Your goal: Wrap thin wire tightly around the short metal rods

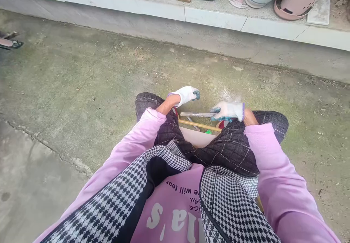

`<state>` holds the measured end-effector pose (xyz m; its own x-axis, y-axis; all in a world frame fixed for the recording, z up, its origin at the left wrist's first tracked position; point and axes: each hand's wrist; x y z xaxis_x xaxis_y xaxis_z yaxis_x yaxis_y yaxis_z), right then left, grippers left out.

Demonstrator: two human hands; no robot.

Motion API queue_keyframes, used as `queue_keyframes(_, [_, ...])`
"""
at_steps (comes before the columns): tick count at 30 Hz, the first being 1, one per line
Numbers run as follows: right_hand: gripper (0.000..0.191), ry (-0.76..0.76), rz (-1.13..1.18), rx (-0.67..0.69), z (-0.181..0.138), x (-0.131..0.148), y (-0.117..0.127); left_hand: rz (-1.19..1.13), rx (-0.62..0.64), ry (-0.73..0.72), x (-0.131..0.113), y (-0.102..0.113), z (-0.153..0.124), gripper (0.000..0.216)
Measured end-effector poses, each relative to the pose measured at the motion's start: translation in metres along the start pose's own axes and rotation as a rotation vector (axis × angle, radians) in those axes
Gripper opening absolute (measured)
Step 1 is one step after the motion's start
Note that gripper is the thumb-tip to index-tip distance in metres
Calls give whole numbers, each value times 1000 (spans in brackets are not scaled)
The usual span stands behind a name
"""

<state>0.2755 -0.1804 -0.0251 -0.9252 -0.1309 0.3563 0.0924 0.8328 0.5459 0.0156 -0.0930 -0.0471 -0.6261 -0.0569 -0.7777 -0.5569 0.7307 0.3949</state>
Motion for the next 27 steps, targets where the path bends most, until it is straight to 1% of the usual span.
queue_keyframes(2, [11, -101, -145, -55, 15, 2, -5, -16, 12, 1, -5, 1, -3, 17])
queue_keyframes(3, [9, -154, -185, -90, 22, 0, -5, -33, 27, 1, -7, 0, -4, 17])
queue_keyframes(5, [11, -245, -223, -159, 32, -6, -2, -63, 63, 0, -10, -4, -6, 19])
queue_keyframes(7, [7, -317, -234, -236, 36, -15, 7, -105, 98, -2, -11, -8, -9, 22])
queue_keyframes(8, [9, -343, -233, -276, 36, -19, 12, -133, 114, -3, -11, -9, -10, 23])
queue_keyframes(10, [19, -376, -219, -357, 33, -24, 21, -188, 139, -2, -12, -11, -12, 26])
queue_keyframes(11, [22, -379, -156, -406, 30, -25, 23, -206, 143, 1, -12, -11, -12, 27])
queue_keyframes(12, [25, -367, -40, -457, 27, -24, 24, -215, 142, 5, -12, -11, -12, 27])
queue_keyframes(14, [29, -287, 310, -547, 19, -20, 23, -220, 128, 12, -12, -11, -10, 27])
queue_keyframes(16, [42, -151, 651, -580, 9, -16, 19, -218, 112, 10, -10, -11, -6, 28])
queue_keyframes(18, [60, -10, 807, -537, -2, -14, 17, -204, 102, -12, -9, -12, -2, 28])
queue_keyframes(20, [71, 95, 828, -446, -12, -16, 16, -150, 83, -24, -7, -12, 1, 25])
queue_keyframes(21, [73, 124, 795, -378, -16, -16, 16, -109, 63, -22, -6, -10, 2, 23])
queue_keyframes(23, [69, 142, 669, -221, -20, -17, 14, -33, 24, -12, -5, -7, 3, 22])
queue_keyframes(25, [58, 107, 466, -91, -18, -14, 9, 5, -10, -10, -4, -1, 4, 22])
queue_keyframes(27, [42, 25, 210, -42, -10, -9, 3, 4, -28, -18, -3, 3, 4, 23])
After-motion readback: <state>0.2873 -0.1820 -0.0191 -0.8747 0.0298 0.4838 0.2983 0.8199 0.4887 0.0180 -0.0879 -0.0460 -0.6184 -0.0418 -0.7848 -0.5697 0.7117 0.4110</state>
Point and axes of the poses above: each hand's wrist, its own z-axis towards the middle knuckle, its own y-axis out of the back of the hand, x = y × z, and after that the axes turned 15 degrees about -z, right-handed
